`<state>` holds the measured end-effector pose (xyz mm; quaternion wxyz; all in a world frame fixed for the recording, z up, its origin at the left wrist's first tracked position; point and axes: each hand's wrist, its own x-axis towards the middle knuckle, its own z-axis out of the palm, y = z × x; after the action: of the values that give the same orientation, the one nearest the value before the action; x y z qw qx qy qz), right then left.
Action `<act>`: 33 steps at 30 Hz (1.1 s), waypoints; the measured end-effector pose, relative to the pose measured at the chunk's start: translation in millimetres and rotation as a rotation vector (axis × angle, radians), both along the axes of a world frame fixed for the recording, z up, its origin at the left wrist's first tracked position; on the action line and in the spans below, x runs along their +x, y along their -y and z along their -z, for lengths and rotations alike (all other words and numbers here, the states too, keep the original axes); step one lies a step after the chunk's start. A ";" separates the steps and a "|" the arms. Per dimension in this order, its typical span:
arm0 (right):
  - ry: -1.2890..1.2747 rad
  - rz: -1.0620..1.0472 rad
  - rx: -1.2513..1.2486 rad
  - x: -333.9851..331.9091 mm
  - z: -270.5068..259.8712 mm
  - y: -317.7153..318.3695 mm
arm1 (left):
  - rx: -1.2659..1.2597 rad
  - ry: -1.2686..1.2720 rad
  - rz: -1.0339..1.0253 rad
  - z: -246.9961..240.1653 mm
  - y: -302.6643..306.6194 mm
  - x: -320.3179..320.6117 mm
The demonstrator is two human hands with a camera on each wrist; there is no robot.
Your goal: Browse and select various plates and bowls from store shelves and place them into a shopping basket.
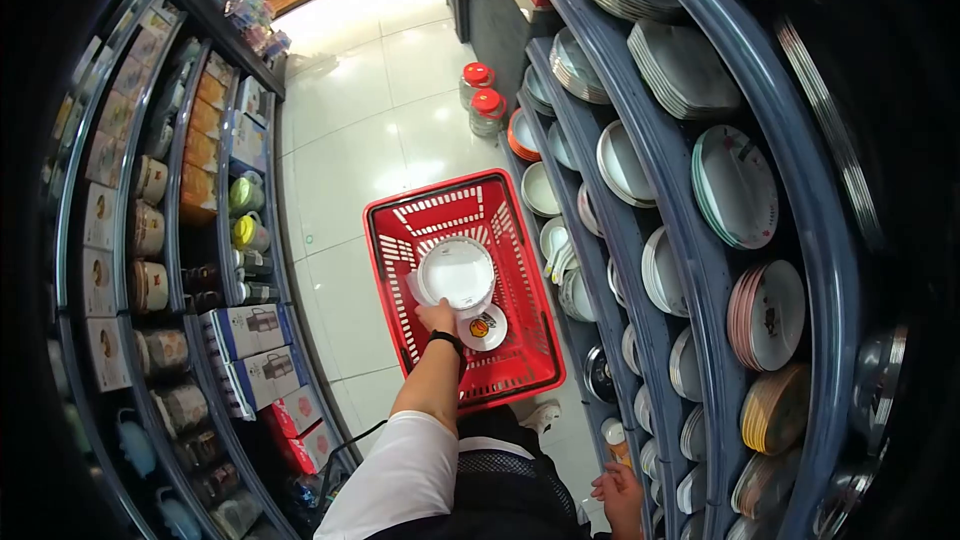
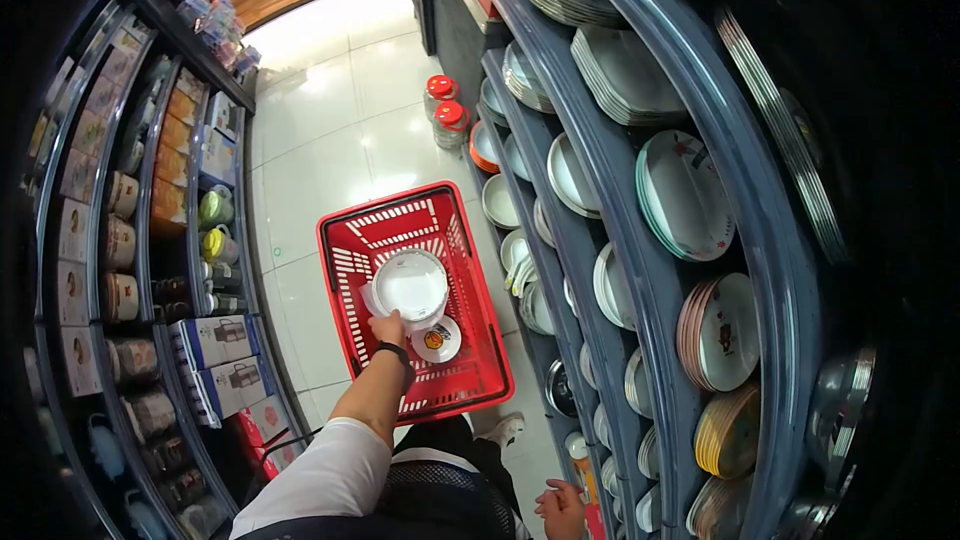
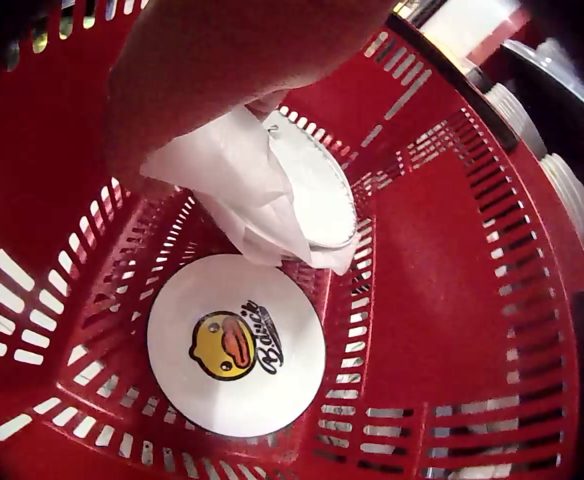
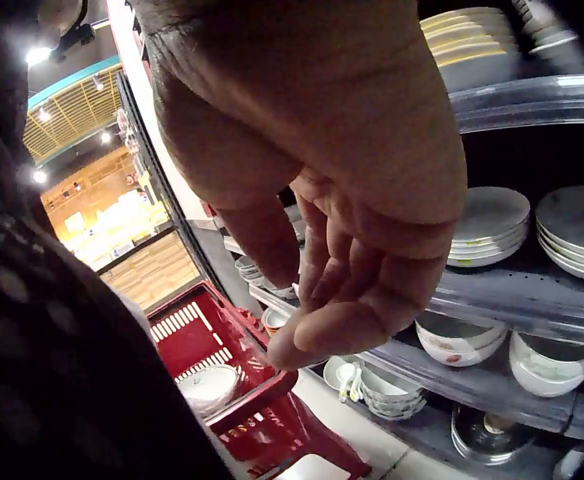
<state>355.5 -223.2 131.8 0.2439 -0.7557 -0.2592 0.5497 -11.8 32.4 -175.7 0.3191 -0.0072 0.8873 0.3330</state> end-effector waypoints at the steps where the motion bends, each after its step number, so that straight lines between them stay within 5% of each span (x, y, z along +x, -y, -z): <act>1: 0.017 0.015 -0.012 -2.5 -2.3 0.0 | -0.013 -0.012 0.003 1.2 -0.2 -3.3; 7: 0.214 -0.086 -0.005 -22.8 -42.4 -5.0 | -0.105 -0.075 0.177 -29.0 -10.1 -10.4; 17: 0.087 0.074 -0.042 4.3 1.2 36.8 | -0.405 -0.128 0.521 -39.3 -27.8 -15.2; 24: 0.064 0.067 -0.047 5.0 4.2 35.2 | -0.180 -0.060 0.559 6.3 -26.9 -37.9; 27: 0.066 0.054 -0.016 5.8 5.7 32.1 | -0.078 -0.131 0.522 -13.6 -26.1 -30.7; 30: 0.070 0.043 -0.025 9.9 13.3 32.6 | 0.156 -0.021 0.244 61.3 -20.9 -43.8; 33: 0.074 0.014 -0.021 13.5 18.6 32.7 | 0.149 0.134 0.163 59.0 -23.0 -44.0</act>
<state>369.0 -255.9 113.2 0.2300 -0.7799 -0.2571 0.5222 -55.9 55.4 -234.7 0.4031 0.0664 0.8346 0.3696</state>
